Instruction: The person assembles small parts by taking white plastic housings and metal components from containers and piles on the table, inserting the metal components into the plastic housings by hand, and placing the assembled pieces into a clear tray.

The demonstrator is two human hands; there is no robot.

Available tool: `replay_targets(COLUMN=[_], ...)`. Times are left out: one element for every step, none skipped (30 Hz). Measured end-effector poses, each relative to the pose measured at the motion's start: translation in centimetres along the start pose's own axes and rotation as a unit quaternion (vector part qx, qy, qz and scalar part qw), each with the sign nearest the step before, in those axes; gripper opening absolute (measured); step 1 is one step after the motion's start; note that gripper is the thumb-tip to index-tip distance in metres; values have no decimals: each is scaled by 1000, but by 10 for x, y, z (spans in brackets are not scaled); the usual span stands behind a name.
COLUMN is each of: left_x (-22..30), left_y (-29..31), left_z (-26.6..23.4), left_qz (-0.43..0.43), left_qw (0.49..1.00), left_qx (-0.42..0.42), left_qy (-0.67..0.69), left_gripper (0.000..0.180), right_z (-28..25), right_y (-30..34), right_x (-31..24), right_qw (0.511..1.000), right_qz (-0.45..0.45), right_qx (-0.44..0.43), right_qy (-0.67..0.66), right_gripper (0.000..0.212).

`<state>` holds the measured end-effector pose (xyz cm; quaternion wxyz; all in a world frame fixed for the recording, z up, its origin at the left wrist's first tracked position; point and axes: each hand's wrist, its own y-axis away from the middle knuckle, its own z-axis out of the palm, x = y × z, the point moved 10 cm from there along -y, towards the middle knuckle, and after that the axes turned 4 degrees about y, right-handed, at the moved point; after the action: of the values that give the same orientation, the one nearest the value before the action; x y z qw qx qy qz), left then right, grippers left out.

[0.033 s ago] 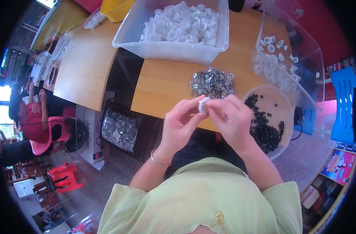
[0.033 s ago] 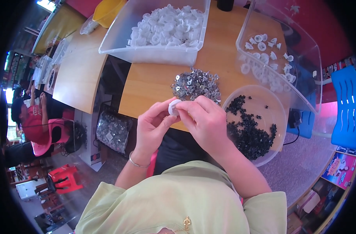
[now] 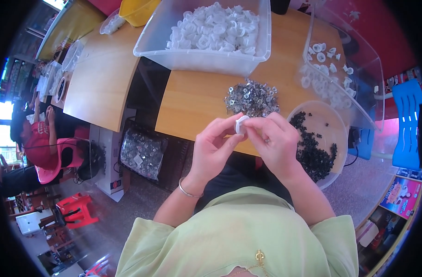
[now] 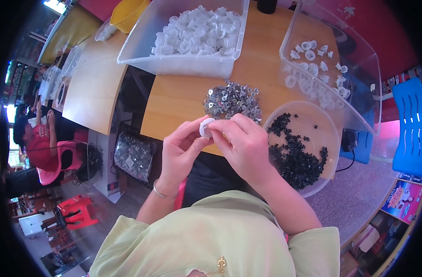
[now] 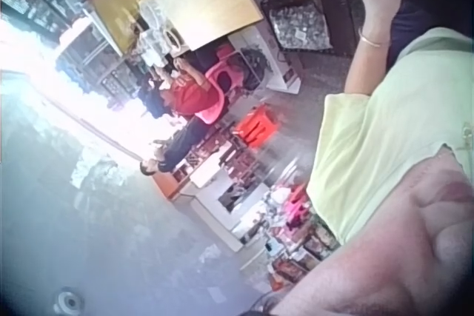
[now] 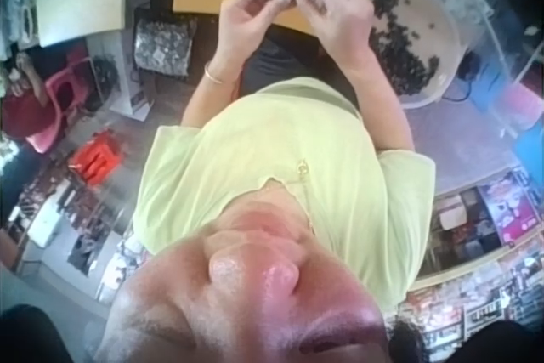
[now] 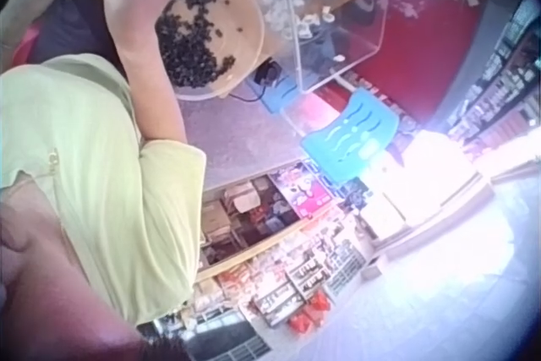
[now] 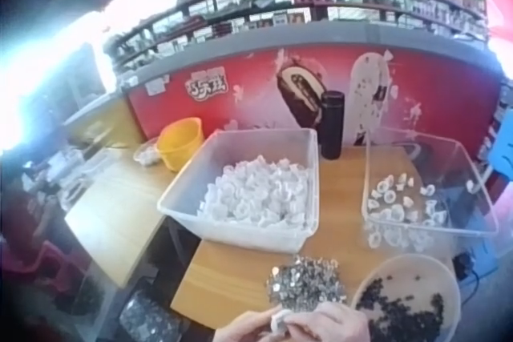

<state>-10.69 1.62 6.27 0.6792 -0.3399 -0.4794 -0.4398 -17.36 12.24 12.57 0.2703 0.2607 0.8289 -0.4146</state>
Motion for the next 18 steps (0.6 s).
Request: replay_targets(left_x=[1,1,2,2,2,1,1,1,1,0,1,2,4,5,7,8,9,9], left_y=[1,1,1,2,2,2,2,3,3,3,3,4,4,4,3,3,3,2], left_z=[0,0,1,0,0,0,0,0,-1,-1,-2,-1,-1,-1,0,1,0,1], left_qz=[5,5,10,14,14,15,16,16,15,14,13,16,18,18,20,22,22,24], left_qw=[1000,1000,1000,1000,1000,1000,1000,1000,1000,1000,1000,1000,1000,1000,1000,1000,1000,1000], left_qx=[2,1,0,-1,-1,-5,-9,-8,-7,-6,-5,-7,-9,-8,-11,-12,-11,-11], left_qy=[-4,-4,0,3,3,2,0,0,1,3,3,-2,-8,-7,-2,2,2,-1], left_gripper=[38,38,37,37,37,37,37,37,36,36,36,36,36,36,36,36,36,36], right_z=[0,0,0,0,1,1,2,2,3,4,4,5,5,3,2,3,1,-1], right_y=[0,1,1,1,1,1,1,0,0,0,-1,-1,0,0,1,1,1,2], right_x=[-1,-2,-3,-3,-3,-3,-3,-3,-3,-2,-1,-1,-1,-1,-1,-2,-1,0], right_qw=[1000,1000,1000,1000,1000,1000,1000,1000,1000,1000,1000,999,999,999,999,999,999,999], right_qz=[-1,-2,-3,-3,-2,-1,-1,3,8,8,10,13,13,14,16,15,18,21], right_qx=[0,0,0,0,-4,-9,-10,-14,-19,-19,-23,-28,-29,-27,-24,-25,-9,8], right_qy=[0,4,7,7,4,1,0,-5,-10,-9,-12,-15,-15,-18,-21,-22,-26,-29], right_gripper=[18,18,17,17,18,18,18,18,18,18,18,19,19,19,19,19,19,19])
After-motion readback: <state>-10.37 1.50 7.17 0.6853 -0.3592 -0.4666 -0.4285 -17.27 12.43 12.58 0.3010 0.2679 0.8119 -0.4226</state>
